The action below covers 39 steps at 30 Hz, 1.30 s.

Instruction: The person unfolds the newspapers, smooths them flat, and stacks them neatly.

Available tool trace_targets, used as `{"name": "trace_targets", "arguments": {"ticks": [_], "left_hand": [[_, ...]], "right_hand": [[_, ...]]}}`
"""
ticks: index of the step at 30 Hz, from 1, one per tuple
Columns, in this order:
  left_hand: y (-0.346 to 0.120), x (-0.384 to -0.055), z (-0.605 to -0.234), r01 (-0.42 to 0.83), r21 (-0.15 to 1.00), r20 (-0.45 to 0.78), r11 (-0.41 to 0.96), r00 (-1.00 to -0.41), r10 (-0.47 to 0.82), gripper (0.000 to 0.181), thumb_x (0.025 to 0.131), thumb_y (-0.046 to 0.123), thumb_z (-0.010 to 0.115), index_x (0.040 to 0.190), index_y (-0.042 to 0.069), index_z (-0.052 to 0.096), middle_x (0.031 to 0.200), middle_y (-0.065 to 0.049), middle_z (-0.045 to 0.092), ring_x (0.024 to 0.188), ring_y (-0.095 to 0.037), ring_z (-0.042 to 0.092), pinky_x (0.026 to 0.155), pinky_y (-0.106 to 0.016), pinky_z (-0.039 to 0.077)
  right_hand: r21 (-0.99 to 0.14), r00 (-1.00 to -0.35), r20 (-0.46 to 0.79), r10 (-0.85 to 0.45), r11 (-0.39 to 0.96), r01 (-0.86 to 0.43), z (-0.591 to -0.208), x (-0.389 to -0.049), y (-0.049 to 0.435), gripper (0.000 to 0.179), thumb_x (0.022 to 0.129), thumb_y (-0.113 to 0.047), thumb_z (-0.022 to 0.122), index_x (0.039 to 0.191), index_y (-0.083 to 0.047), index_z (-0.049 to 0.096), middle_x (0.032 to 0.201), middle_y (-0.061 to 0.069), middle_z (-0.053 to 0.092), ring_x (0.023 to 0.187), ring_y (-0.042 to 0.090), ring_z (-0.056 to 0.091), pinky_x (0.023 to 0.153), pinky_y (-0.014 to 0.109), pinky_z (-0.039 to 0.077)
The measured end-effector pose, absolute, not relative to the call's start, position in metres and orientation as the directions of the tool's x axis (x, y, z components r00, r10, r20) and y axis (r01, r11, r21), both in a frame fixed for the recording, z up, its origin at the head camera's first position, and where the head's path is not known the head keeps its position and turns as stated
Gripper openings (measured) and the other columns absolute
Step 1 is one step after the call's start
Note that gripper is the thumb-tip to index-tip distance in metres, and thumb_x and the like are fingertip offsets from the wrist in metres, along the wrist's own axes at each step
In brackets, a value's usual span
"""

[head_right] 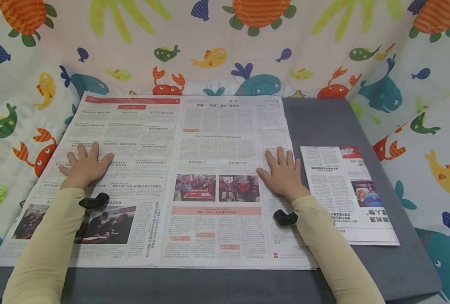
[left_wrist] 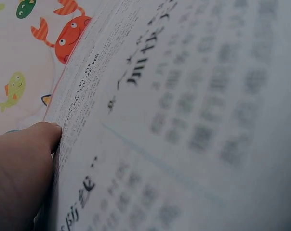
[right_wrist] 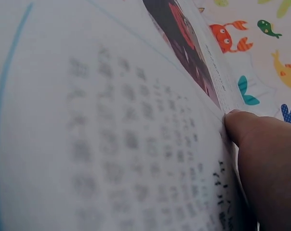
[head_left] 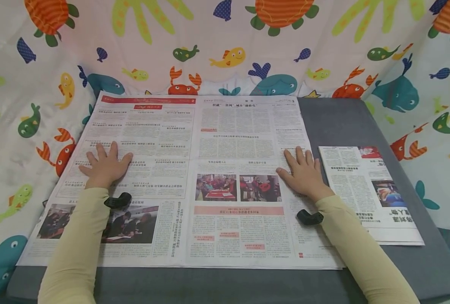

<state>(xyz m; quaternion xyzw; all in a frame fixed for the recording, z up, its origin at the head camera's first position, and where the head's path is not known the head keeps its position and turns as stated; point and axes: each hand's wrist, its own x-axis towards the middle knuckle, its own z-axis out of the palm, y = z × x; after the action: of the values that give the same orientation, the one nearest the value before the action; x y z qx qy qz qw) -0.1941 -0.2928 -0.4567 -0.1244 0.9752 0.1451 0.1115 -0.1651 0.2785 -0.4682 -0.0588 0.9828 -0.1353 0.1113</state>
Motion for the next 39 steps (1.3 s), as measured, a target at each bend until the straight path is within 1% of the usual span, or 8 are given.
{"name": "trace_targets", "arguments": {"ticks": [15, 27, 39], "left_hand": [[-0.2916, -0.1962, -0.4606, -0.284, 0.252, -0.248, 0.925, -0.943, -0.222, 0.095, 0.098, 0.069, 0.033, 0.163, 0.014, -0.008, 0.164, -0.030, -0.024, 0.145, -0.067, -0.020, 0.105, -0.088, -0.010], [-0.2975, -0.1963, -0.4554, -0.282, 0.274, -0.263, 0.920, -0.942, -0.211, 0.095, 0.099, 0.069, 0.033, 0.163, 0.011, -0.007, 0.163, -0.034, -0.023, 0.145, -0.068, -0.020, 0.102, -0.090, -0.009], [-0.2986, -0.1959, -0.4546, -0.280, 0.291, -0.258, 0.915, -0.944, -0.207, 0.096, 0.098, 0.069, 0.036, 0.164, 0.013, -0.006, 0.164, -0.030, -0.023, 0.145, -0.067, -0.021, 0.104, -0.088, -0.011]], "right_hand": [[-0.283, -0.971, -0.195, -0.140, 0.956, -0.081, -0.4722, -0.1663, 0.2819, 0.084, 0.102, -0.064, 0.036, 0.165, -0.013, 0.014, 0.170, 0.026, -0.003, 0.155, 0.054, -0.010, 0.118, 0.075, -0.006], [-0.283, -0.965, -0.214, -0.151, 0.955, -0.086, -0.4689, -0.1651, 0.2788, 0.084, 0.103, -0.064, 0.034, 0.165, -0.013, 0.011, 0.170, 0.026, -0.006, 0.154, 0.054, -0.012, 0.118, 0.075, -0.007], [-0.292, -0.967, -0.213, -0.139, 0.954, -0.073, -0.4684, -0.1603, 0.2753, 0.084, 0.103, -0.064, 0.033, 0.165, -0.012, 0.012, 0.170, 0.026, -0.006, 0.154, 0.054, -0.013, 0.118, 0.075, -0.009]]}}
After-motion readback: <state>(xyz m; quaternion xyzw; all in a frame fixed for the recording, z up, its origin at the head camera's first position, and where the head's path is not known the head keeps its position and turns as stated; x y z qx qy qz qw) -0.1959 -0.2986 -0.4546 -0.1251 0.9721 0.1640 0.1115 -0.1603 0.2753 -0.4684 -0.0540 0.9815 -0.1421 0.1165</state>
